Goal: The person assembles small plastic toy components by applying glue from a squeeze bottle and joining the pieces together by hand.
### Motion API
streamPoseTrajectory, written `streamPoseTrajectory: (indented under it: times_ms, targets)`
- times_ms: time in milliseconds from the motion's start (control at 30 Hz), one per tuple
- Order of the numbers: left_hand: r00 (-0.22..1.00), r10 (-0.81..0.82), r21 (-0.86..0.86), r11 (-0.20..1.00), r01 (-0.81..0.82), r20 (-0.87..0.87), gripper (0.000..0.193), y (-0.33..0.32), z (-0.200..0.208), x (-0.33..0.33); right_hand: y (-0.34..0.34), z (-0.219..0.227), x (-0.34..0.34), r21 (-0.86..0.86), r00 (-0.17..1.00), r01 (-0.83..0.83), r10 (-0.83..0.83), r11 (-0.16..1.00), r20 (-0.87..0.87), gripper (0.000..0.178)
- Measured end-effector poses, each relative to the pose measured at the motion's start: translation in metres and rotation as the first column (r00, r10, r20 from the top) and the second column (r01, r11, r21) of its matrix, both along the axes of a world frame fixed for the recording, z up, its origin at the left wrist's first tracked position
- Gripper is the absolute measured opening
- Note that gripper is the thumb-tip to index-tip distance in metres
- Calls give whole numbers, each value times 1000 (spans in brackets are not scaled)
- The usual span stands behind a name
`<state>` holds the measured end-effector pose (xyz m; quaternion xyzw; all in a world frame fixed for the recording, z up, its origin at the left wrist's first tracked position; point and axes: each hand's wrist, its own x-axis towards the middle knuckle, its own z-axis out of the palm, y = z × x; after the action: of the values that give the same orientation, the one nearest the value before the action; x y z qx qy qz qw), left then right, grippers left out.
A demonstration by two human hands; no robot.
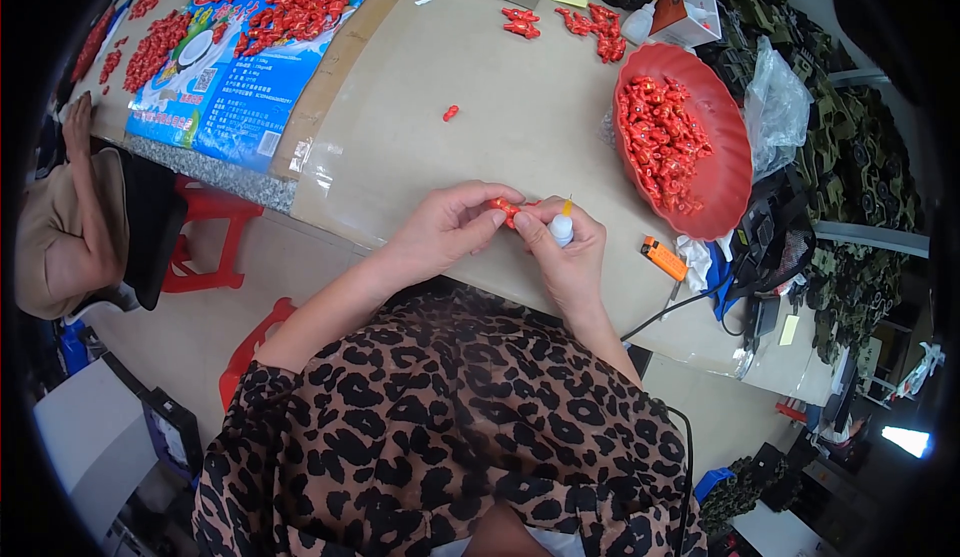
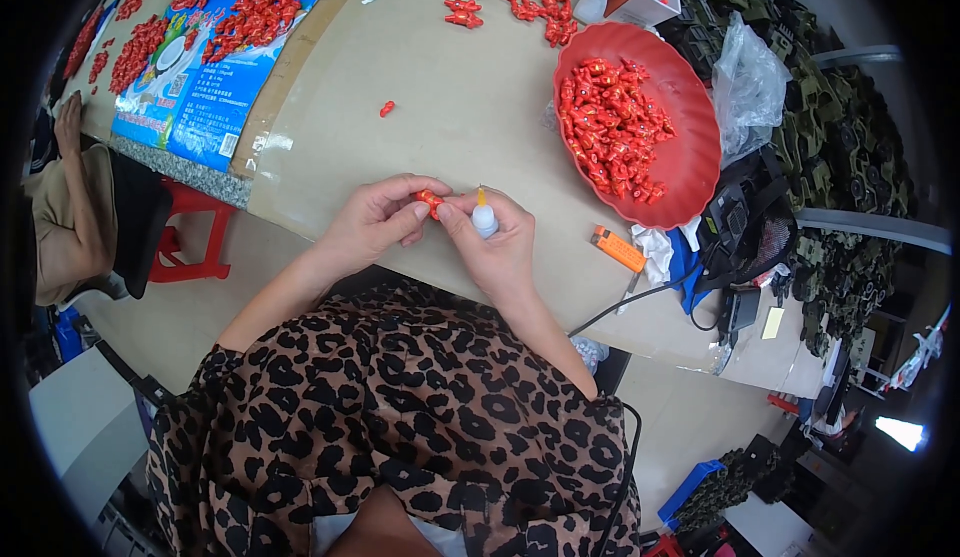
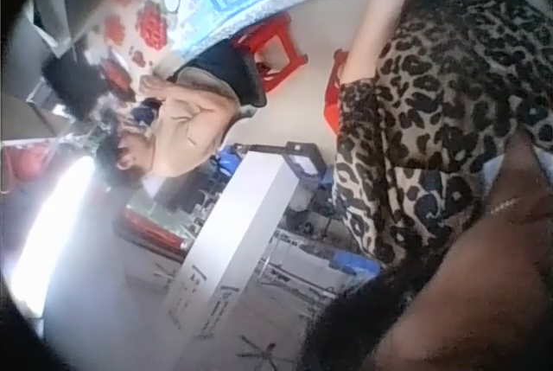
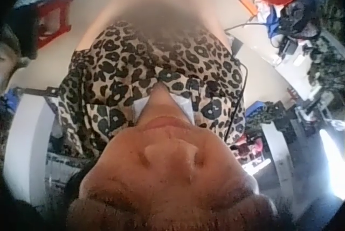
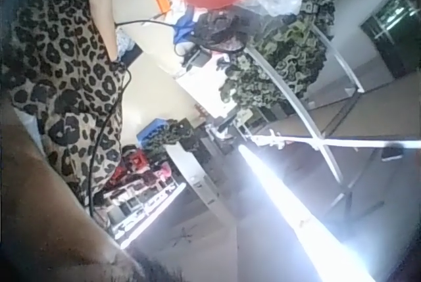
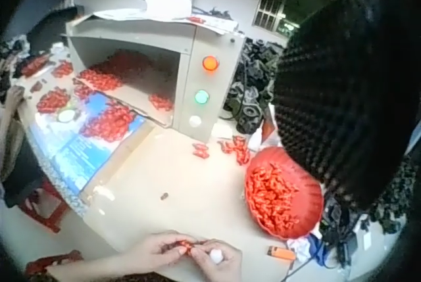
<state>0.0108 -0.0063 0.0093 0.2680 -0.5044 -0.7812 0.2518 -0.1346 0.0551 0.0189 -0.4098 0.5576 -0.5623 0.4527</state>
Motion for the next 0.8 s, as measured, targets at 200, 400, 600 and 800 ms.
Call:
streamPoseTrajectory:
  times_ms: [200,400,600,800]
  targets:
    - [1000,15,19,1000,-15,0,25,-1,1,-2,-3,3,-1,68,1000,5,-7,998,24,7]
    - [996,-36,142,989,47,-78,28,-7,-2,-2,-6,10,-6,136,979,-42,13,990,204,10]
    - [992,-53,174,982,72,-115,28,-7,-3,-3,-6,12,-7,146,961,-32,-10,989,276,10]
    - [996,-27,119,992,37,-84,27,-6,-2,-3,-5,12,-8,157,967,-31,-10,987,253,10]
